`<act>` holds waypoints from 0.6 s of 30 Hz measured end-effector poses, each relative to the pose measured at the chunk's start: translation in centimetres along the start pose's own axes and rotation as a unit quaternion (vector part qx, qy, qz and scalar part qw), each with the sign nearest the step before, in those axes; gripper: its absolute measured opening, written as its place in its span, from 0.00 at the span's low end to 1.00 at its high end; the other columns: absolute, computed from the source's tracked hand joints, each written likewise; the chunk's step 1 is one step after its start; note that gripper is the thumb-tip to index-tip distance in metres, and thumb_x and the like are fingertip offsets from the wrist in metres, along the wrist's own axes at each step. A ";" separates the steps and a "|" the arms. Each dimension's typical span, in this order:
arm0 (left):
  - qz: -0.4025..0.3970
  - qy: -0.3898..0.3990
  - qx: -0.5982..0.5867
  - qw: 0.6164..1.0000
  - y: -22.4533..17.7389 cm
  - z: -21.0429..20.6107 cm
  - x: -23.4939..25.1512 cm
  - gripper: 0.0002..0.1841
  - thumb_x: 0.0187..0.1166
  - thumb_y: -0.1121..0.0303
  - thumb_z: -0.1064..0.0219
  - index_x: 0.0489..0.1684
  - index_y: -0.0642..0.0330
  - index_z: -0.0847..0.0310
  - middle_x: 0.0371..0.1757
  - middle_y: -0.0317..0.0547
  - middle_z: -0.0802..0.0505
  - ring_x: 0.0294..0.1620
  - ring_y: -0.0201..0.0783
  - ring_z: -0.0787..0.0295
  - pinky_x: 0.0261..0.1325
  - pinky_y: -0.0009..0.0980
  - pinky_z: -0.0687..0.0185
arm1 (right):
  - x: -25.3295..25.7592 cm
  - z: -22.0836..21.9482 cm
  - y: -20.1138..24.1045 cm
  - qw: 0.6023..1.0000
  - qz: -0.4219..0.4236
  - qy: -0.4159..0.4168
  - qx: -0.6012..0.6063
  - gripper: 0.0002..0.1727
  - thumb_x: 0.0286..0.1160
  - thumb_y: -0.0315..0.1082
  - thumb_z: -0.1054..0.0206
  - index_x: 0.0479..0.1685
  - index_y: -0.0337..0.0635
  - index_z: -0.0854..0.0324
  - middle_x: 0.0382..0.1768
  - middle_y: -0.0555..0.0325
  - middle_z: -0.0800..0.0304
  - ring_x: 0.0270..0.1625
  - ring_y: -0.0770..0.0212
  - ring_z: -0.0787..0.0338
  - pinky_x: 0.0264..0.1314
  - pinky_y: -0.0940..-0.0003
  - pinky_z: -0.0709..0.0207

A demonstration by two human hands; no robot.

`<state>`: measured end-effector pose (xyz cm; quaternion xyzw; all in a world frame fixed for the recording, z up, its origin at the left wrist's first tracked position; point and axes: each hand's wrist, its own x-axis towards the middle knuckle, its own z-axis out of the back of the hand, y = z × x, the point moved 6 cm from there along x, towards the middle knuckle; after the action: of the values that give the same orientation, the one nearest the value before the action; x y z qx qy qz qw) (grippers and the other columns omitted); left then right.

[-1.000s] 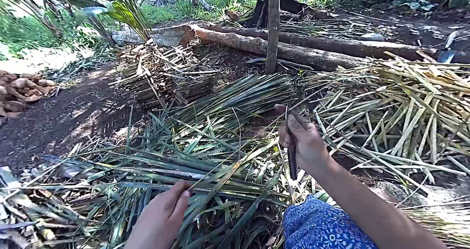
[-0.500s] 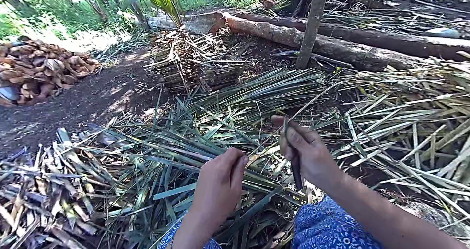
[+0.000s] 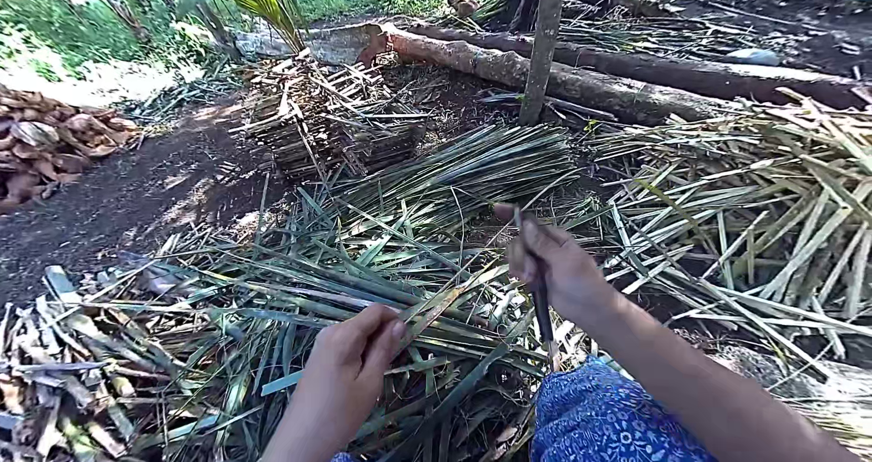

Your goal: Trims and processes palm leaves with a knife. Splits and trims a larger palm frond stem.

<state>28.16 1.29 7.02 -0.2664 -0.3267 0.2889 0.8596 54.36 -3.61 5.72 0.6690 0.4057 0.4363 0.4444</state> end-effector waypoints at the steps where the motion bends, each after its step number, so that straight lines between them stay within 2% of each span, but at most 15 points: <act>1: 0.003 0.014 0.001 1.000 0.6 0.5 -0.2 0.15 0.87 0.57 0.43 0.38 0.55 0.13 0.21 0.26 0.18 0.20 0.12 0.28 0.24 0.10 0.32 | 0.4 1.8 0.4 0.998 0.017 -0.052 0.015 0.23 0.92 0.40 0.57 0.73 0.49 0.21 0.14 0.77 0.26 0.17 0.80 0.27 0.26 0.84 0.27; 3: 0.012 0.037 0.006 0.999 1.7 1.1 -0.4 0.16 0.86 0.56 0.42 0.37 0.54 0.13 0.21 0.26 0.19 0.19 0.12 0.28 0.24 0.10 0.32 | 0.7 4.1 0.9 0.990 0.029 -0.132 0.045 0.24 0.95 0.41 0.61 0.73 0.50 0.22 0.13 0.75 0.27 0.15 0.79 0.27 0.23 0.84 0.27; 5: 0.035 0.060 0.004 0.998 2.5 1.0 -0.5 0.15 0.85 0.56 0.42 0.38 0.54 0.13 0.22 0.25 0.17 0.20 0.12 0.27 0.24 0.10 0.31 | 0.4 4.3 1.0 0.987 0.031 -0.149 0.050 0.23 0.95 0.41 0.61 0.73 0.50 0.23 0.12 0.74 0.28 0.15 0.78 0.26 0.22 0.83 0.27; 7: 0.052 0.074 -0.012 0.996 2.4 0.4 -0.3 0.16 0.86 0.55 0.43 0.45 0.53 0.12 0.25 0.24 0.14 0.20 0.13 0.25 0.24 0.12 0.29 | 0.0 2.9 0.9 0.993 0.037 -0.109 0.022 0.23 0.93 0.41 0.57 0.74 0.48 0.23 0.13 0.74 0.27 0.15 0.78 0.26 0.24 0.82 0.26; 9: 0.055 0.074 -0.047 0.995 1.1 -0.6 0.2 0.17 0.88 0.54 0.45 0.53 0.54 0.13 0.27 0.24 0.13 0.20 0.13 0.26 0.23 0.13 0.30 | -0.6 0.4 0.6 0.999 0.035 -0.036 -0.009 0.21 0.90 0.39 0.52 0.74 0.49 0.22 0.15 0.75 0.26 0.18 0.79 0.25 0.27 0.83 0.26; 11: 0.040 0.041 -0.073 0.996 -0.7 -1.5 0.8 0.17 0.89 0.56 0.45 0.54 0.56 0.13 0.28 0.25 0.13 0.20 0.13 0.26 0.23 0.12 0.29 | -1.4 -2.4 0.1 0.999 0.023 0.040 -0.026 0.20 0.89 0.38 0.48 0.73 0.49 0.21 0.17 0.77 0.25 0.20 0.81 0.25 0.29 0.85 0.27; 13: 0.015 -0.004 -0.081 0.997 -2.2 -2.0 1.4 0.16 0.89 0.59 0.43 0.53 0.60 0.13 0.29 0.28 0.12 0.23 0.13 0.23 0.27 0.11 0.27 | -2.2 -4.9 -0.3 0.993 0.014 0.109 -0.035 0.19 0.89 0.38 0.46 0.72 0.48 0.20 0.22 0.81 0.22 0.23 0.85 0.25 0.30 0.88 0.28; 15: -0.019 -0.050 -0.081 0.995 -3.0 -2.2 1.7 0.14 0.88 0.63 0.41 0.47 0.63 0.13 0.29 0.31 0.11 0.26 0.13 0.21 0.30 0.09 0.26 | -2.9 -6.6 -0.6 0.987 0.008 0.156 -0.030 0.19 0.89 0.37 0.45 0.71 0.42 0.20 0.26 0.83 0.20 0.25 0.87 0.25 0.29 0.90 0.29; 18: -0.049 -0.084 -0.089 0.991 -3.2 -2.1 1.7 0.12 0.87 0.66 0.39 0.36 0.63 0.15 0.23 0.28 0.19 0.22 0.11 0.31 0.26 0.07 0.35 | -3.2 -7.3 -0.7 0.985 0.015 0.170 -0.010 0.18 0.89 0.36 0.44 0.69 0.39 0.19 0.27 0.82 0.19 0.25 0.87 0.25 0.29 0.91 0.29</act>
<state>31.73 -0.33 8.44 -0.3003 -0.4345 0.2372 0.8154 46.41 -4.61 5.99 0.5870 0.4607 0.5543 0.3688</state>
